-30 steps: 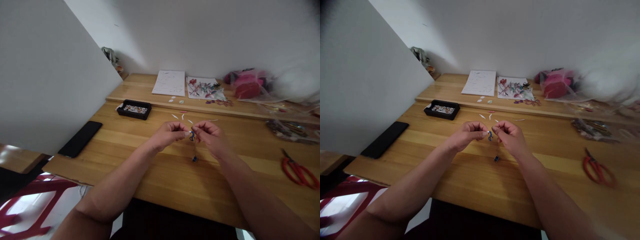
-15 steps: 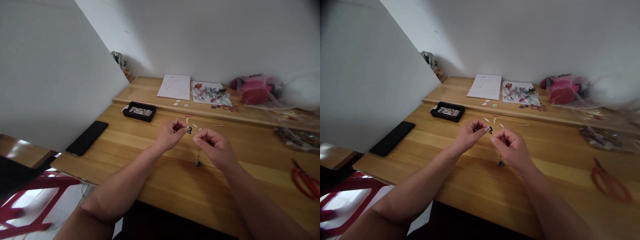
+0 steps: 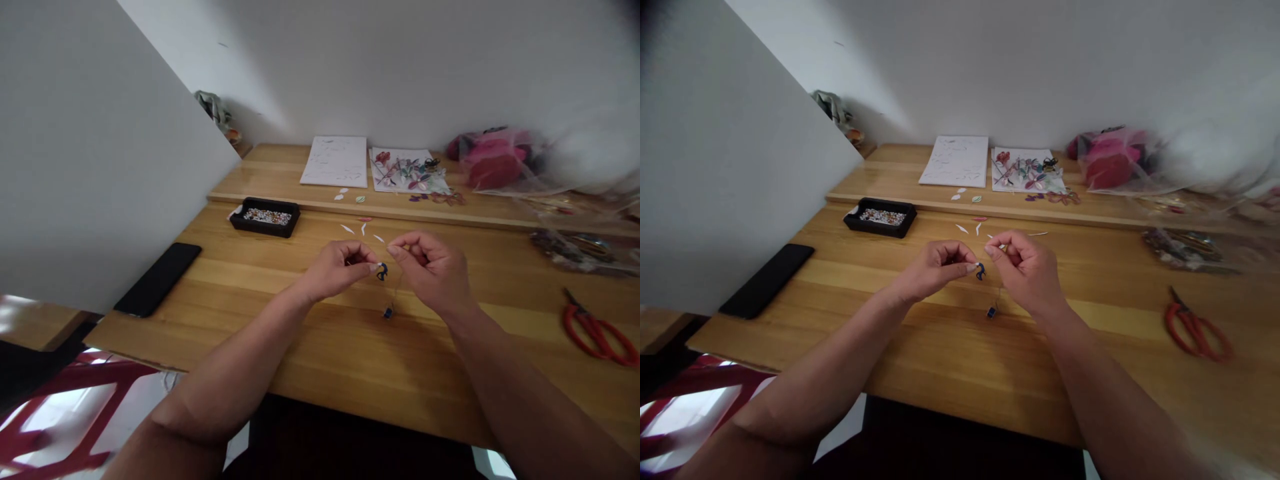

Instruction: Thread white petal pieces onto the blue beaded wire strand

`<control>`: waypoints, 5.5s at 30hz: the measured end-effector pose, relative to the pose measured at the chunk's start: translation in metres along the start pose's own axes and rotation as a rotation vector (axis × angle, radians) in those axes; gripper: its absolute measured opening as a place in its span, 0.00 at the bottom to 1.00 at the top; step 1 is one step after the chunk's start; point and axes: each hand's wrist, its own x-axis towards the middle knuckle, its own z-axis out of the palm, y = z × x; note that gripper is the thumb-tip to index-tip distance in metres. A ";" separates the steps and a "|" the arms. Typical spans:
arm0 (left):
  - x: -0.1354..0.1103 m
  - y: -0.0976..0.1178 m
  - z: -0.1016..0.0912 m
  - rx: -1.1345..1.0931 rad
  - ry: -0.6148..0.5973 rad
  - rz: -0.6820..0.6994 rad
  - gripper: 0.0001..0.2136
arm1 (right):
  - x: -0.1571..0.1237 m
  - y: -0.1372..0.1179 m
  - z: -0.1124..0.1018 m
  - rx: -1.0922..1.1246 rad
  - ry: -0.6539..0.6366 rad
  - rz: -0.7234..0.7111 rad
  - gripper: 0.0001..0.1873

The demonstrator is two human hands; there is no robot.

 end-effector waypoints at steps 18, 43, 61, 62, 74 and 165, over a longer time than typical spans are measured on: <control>0.008 -0.002 0.001 -0.194 0.311 0.072 0.11 | -0.008 0.007 0.023 0.608 -0.390 0.463 0.13; 0.004 0.000 -0.001 -0.221 0.097 0.044 0.12 | 0.002 0.017 0.021 0.681 -0.223 0.519 0.15; 0.009 -0.007 0.001 -0.424 0.249 -0.063 0.12 | -0.009 0.012 0.029 0.240 -0.274 0.211 0.09; 0.008 -0.007 0.002 -0.425 0.250 -0.064 0.12 | -0.011 0.011 0.030 0.199 -0.263 0.189 0.08; 0.012 -0.009 -0.005 0.024 0.341 0.110 0.07 | -0.017 -0.007 0.019 0.000 -0.040 -0.078 0.05; 0.006 -0.004 -0.001 -0.223 0.150 0.103 0.12 | -0.001 0.016 0.023 0.713 -0.267 0.564 0.15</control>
